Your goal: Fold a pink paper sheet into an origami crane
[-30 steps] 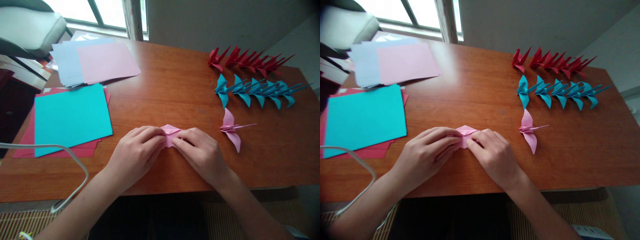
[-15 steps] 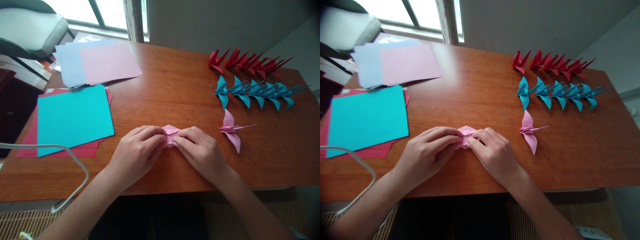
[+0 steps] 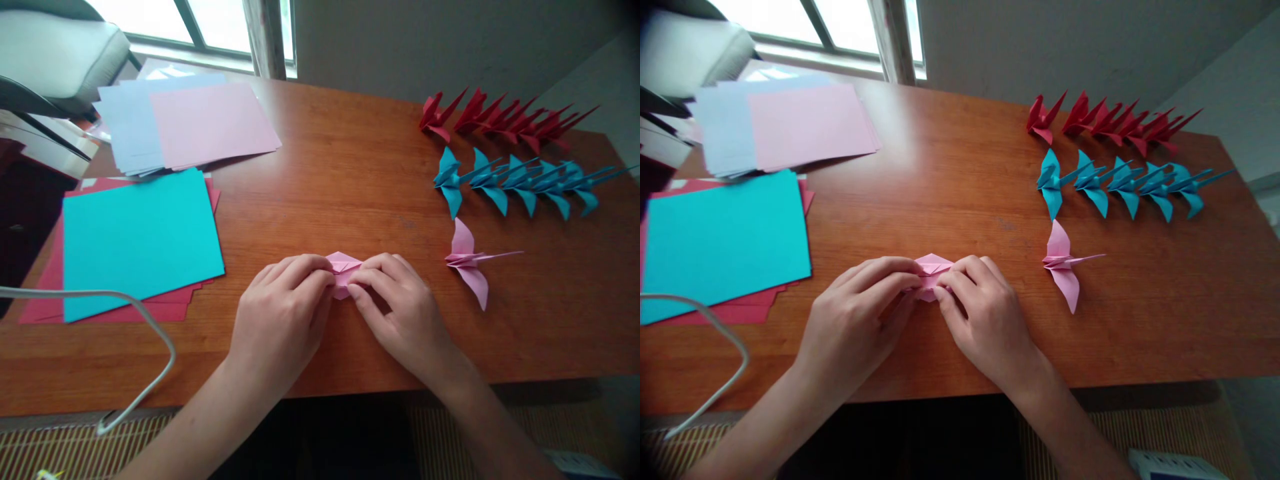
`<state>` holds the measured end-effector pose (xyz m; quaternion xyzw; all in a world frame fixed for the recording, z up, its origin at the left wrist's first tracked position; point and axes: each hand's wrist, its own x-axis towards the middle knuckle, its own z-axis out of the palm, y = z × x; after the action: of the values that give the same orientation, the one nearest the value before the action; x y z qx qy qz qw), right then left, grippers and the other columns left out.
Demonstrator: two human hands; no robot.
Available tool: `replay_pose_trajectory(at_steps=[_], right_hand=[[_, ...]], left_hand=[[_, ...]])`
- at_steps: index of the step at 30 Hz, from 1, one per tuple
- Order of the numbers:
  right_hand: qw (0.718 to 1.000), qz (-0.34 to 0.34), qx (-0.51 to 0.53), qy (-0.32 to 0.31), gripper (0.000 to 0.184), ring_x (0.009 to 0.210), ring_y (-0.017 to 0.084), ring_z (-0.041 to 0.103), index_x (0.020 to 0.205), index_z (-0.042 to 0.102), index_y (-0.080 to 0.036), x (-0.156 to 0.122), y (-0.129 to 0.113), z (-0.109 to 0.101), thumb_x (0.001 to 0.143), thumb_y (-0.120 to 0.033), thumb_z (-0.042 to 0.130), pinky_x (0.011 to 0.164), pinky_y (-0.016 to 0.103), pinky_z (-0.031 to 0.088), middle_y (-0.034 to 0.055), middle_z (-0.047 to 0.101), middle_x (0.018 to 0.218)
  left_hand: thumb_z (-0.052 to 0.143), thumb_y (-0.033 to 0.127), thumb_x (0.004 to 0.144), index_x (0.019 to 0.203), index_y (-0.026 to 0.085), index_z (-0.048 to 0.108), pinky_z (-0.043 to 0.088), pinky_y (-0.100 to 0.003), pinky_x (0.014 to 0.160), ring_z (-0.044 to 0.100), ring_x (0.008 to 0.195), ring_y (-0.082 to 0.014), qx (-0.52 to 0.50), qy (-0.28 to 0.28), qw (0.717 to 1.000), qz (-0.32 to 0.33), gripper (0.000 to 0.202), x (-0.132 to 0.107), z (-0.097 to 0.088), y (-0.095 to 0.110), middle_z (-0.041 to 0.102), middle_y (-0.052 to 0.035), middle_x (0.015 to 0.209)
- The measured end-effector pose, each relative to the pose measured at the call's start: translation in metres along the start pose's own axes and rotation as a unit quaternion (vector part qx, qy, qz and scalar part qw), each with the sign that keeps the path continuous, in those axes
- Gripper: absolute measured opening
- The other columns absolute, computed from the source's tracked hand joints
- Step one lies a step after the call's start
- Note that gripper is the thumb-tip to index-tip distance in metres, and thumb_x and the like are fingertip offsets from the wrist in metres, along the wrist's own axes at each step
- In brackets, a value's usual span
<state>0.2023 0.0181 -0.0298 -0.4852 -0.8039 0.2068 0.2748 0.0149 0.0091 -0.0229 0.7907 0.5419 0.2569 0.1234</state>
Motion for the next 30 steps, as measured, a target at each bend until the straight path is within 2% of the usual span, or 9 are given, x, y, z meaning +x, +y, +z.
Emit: replay_pose_trajectory(at_steps=[5,13,22,30], right_hand=[[1.000,0.010,0.005,0.015,0.010,0.089,0.019,0.058,0.090,0.067,-0.021,0.000,0.000,0.001,0.097,-0.018,0.060,0.083,0.036,0.050,0.0042,0.066,0.091],[0.997,0.065,-0.021,0.044,0.011,0.085,0.020,0.057,0.084,0.064,-0.021,0.002,-0.008,0.008,0.093,-0.015,0.062,0.079,0.036,0.047,0.0043,0.064,0.087],[0.995,0.077,-0.040,0.041,0.013,0.084,0.021,0.054,0.082,0.057,-0.022,0.005,-0.012,0.012,0.089,-0.012,0.062,0.076,0.037,0.044,0.0043,0.060,0.086],[0.994,0.088,-0.043,0.037,0.011,0.085,0.021,0.053,0.083,0.057,-0.020,0.005,-0.013,0.012,0.088,-0.012,0.062,0.078,0.036,0.044,0.0039,0.060,0.088]], left_hand=[[0.057,0.021,0.097,0.094,0.020,0.069,0.056,-0.039,0.086,0.069,0.097,-0.0221,-0.007,-0.001,1.000,-0.002,0.013,-0.001,0.002,-0.001,0.074,-0.0046,0.107],[0.055,0.020,0.098,0.092,0.018,0.067,0.055,-0.040,0.084,0.067,0.094,-0.0221,-0.024,-0.011,1.000,-0.008,0.013,0.003,0.001,0.000,0.072,-0.0048,0.103],[0.056,0.021,0.098,0.092,0.019,0.066,0.053,-0.038,0.083,0.065,0.094,-0.0219,-0.008,-0.009,1.000,-0.022,0.011,0.004,0.003,0.002,0.071,-0.0050,0.103],[0.060,0.020,0.096,0.091,0.018,0.067,0.053,-0.039,0.083,0.065,0.093,-0.0228,0.002,-0.002,1.000,-0.026,0.009,0.004,0.005,0.003,0.071,-0.0051,0.103]])
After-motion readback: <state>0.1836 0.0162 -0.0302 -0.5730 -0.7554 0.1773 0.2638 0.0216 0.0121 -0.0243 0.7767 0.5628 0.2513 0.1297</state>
